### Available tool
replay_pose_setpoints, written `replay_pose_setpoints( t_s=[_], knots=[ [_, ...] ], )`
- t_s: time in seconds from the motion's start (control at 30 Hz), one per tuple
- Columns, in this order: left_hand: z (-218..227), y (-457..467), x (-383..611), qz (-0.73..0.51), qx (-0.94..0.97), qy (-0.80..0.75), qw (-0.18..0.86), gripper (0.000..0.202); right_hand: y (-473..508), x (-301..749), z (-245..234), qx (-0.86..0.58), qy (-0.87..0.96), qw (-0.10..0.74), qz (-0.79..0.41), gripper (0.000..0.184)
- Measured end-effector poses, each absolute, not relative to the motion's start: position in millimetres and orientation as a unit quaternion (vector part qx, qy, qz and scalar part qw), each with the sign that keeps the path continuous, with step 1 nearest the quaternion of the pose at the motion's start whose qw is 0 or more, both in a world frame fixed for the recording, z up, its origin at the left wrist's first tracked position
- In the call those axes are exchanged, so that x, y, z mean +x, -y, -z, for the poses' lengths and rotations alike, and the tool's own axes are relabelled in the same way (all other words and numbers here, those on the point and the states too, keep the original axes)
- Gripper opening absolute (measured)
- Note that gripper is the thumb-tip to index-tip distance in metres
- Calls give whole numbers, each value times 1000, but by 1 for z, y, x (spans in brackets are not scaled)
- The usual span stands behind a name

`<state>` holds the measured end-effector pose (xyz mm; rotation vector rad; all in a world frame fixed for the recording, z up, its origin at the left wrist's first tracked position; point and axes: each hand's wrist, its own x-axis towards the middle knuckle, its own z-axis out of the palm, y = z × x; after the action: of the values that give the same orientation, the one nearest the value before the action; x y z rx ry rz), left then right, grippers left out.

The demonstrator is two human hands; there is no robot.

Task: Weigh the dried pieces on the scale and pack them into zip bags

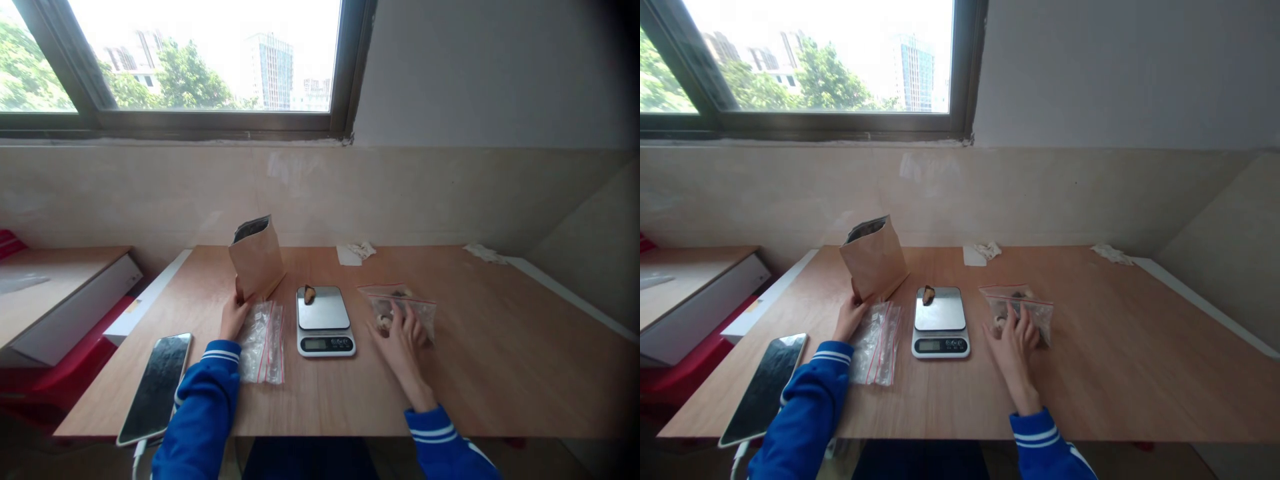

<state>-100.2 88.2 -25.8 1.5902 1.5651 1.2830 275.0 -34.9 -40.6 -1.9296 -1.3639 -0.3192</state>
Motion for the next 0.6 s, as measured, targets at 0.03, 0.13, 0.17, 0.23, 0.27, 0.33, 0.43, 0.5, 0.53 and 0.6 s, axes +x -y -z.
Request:
replay_pose_setpoints(
  t_s=[0.03,0.13,0.17,0.23,0.27,0.33,0.43,0.5,0.53,0.6],
  knots=[
    [25,-88,-100,-482,593,-578,285,55,37,287,48,-759,538,349,118,68],
    [25,-89,-102,-490,597,-562,297,55,35,325,65,-745,600,279,84,62],
    [26,-89,-103,-492,600,-554,301,55,34,336,66,-735,623,258,70,59],
    [27,-90,-104,-498,608,-535,311,54,33,351,61,-725,648,227,50,56],
    [27,-89,-105,-501,610,-526,317,54,33,353,54,-727,649,219,44,55],
    [25,-88,-105,-503,612,-516,326,55,34,341,29,-733,640,229,36,53],
    [19,-83,-103,-496,625,-511,320,53,40,287,-25,-660,675,329,-12,43],
    [14,-79,-102,-492,636,-505,312,51,45,238,-64,-545,735,394,-86,36],
    [13,-78,-101,-493,640,-501,310,51,47,214,-80,-489,764,404,-119,35],
    [12,-76,-99,-495,647,-492,308,51,47,173,-104,-405,802,409,-159,35]
  ],
)
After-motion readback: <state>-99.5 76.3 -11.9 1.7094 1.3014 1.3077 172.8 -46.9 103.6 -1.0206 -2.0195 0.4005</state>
